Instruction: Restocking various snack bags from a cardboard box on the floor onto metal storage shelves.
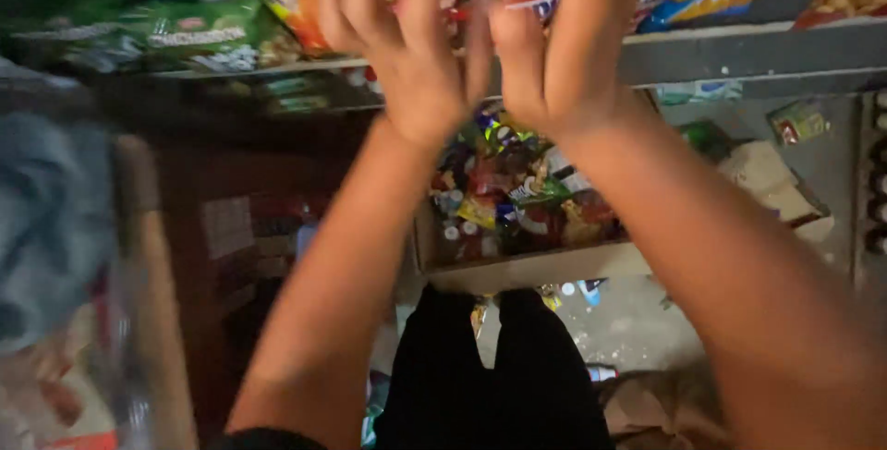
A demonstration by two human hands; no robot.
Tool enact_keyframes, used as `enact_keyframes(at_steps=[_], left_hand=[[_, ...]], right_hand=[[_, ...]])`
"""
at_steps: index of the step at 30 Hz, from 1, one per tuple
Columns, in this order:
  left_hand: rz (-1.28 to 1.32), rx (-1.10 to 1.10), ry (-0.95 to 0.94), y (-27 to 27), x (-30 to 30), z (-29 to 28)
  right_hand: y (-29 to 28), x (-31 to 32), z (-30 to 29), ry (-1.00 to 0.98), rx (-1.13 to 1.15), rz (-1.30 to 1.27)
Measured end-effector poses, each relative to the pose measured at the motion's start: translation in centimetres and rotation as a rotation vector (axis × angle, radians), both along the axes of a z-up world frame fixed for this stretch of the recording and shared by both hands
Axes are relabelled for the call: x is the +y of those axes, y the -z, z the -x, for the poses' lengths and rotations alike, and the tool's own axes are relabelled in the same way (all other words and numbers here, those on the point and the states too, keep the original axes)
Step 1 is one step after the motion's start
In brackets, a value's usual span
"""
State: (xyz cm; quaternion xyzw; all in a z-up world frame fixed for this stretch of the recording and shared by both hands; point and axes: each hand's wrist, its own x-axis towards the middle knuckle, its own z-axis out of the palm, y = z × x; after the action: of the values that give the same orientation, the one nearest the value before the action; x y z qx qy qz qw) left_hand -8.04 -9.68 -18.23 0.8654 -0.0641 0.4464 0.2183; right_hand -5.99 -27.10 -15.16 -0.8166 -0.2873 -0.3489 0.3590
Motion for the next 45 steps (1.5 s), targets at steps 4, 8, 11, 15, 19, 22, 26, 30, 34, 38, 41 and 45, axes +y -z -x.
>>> enact_keyframes(at_steps=[4,8,11,15,19,22,26,30,34,38,41,45], left_hand=[[0.108,0.144,0.16,7.6,-5.1,4.9],[0.115,0.384,0.194,19.6,-6.5,8.0],[0.087,0.734,0.189,30.7,-6.2,10.2],[0.075,1.089,0.146,44.2,-5.6,13.9],[0.09,1.506,0.123,49.7,-5.4,14.4],[0.128,1.499,0.103,51.2,-5.9,14.0],[0.219,1.444,0.042,56.6,-7.2,13.2],[0.308,1.408,0.007,62.3,-9.2,13.5],[0.396,1.362,-0.052,67.0,-10.1,13.3],[0.463,1.353,-0.105,71.7,-9.7,17.5],[0.462,1.354,-0.071,61.6,-10.3,16.0],[0.451,1.33,-0.03,52.3,-8.7,18.5]], right_hand=[[8.1,-3.2,3.9,0.036,0.075,0.005],[19.3,-6.4,7.1,0.054,0.353,0.018],[27.3,-8.0,8.8,0.08,0.57,0.134],[39.7,-9.7,11.7,0.024,0.792,0.286],[46.0,-9.5,13.4,0.021,0.943,0.604],[47.4,-7.9,13.6,0.035,1.042,0.754],[51.6,-7.7,13.2,0.032,1.134,0.709],[55.1,-8.6,13.8,0.057,1.247,0.772],[59.3,-9.8,15.8,0.051,1.176,0.901],[57.5,-10.2,18.1,0.085,1.201,0.933],[54.2,-10.2,19.0,0.131,1.292,0.862],[52.4,-10.6,22.4,0.2,1.245,0.751]])
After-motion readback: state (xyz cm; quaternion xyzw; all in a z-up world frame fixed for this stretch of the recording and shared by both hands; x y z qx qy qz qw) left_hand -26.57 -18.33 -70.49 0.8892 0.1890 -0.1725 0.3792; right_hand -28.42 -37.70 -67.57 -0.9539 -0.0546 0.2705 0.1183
